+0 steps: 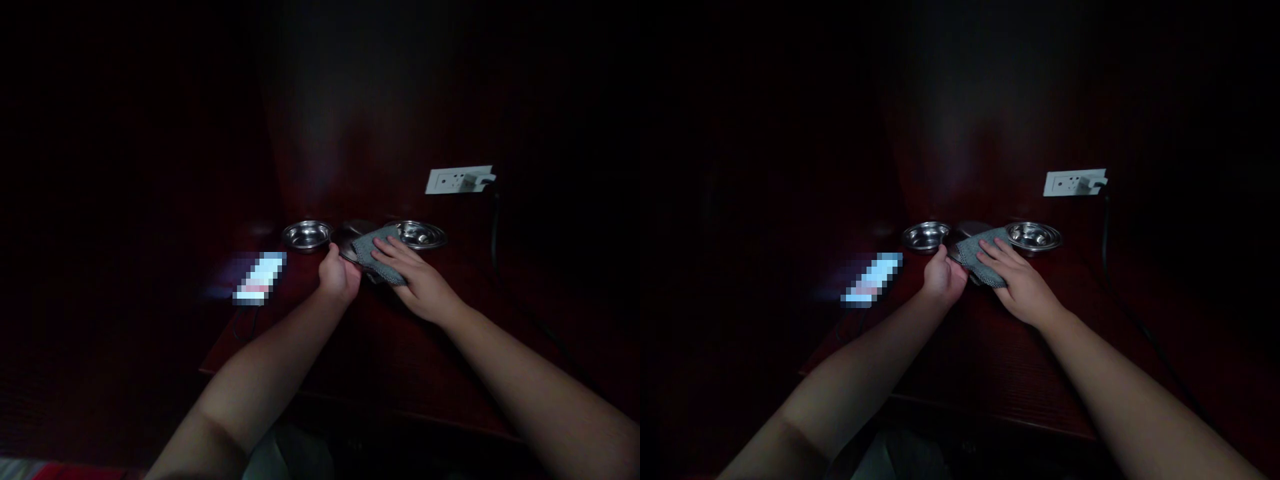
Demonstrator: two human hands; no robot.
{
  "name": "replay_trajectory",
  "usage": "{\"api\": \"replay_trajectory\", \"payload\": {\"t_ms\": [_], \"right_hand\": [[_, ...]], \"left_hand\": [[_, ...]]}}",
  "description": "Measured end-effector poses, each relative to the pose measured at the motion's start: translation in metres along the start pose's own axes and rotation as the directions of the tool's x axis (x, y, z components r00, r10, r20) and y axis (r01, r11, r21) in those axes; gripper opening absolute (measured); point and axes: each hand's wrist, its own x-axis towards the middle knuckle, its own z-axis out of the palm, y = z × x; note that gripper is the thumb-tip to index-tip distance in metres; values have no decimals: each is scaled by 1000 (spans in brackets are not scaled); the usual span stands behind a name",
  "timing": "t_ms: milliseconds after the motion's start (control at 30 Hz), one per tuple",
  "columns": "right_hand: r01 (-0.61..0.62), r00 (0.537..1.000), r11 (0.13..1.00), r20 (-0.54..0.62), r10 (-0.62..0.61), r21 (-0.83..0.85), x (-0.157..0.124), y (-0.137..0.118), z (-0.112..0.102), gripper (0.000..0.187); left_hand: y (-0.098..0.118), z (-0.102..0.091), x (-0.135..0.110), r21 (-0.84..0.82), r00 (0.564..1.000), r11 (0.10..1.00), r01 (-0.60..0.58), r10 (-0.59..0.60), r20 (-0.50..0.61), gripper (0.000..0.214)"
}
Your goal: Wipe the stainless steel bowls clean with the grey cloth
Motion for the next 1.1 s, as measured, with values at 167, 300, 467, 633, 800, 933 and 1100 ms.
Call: {"api": "replay_trajectory", "payload": {"t_ms": [167,300,467,633,800,933,1100], "right_hand": [[-222,953,949,-158,260,224,-2,4,7,41],[-457,769,820,-309,559,345,-3,10,7,40],[-509,667,768,-386,637,389,-5,21,5,44],[-521,628,740,-397,670,426,-5,28,5,44],[-502,626,740,-403,668,447,-5,30,6,44],[-523,635,747,-398,662,409,-4,27,3,43],[-517,661,767,-393,640,380,-3,21,1,40]], "left_hand": [[10,-4,7,-20,995,996,-88,86,-59,37],[7,-8,7,3,998,999,-53,53,-22,37],[0,-11,5,59,999,998,-14,12,32,36],[-5,-13,2,116,998,993,-2,-5,68,33],[-11,-17,0,206,999,978,-32,25,32,26],[-16,-18,-1,289,993,953,-87,105,-47,23],[-18,-16,-4,347,988,933,-93,129,-83,24]]}}
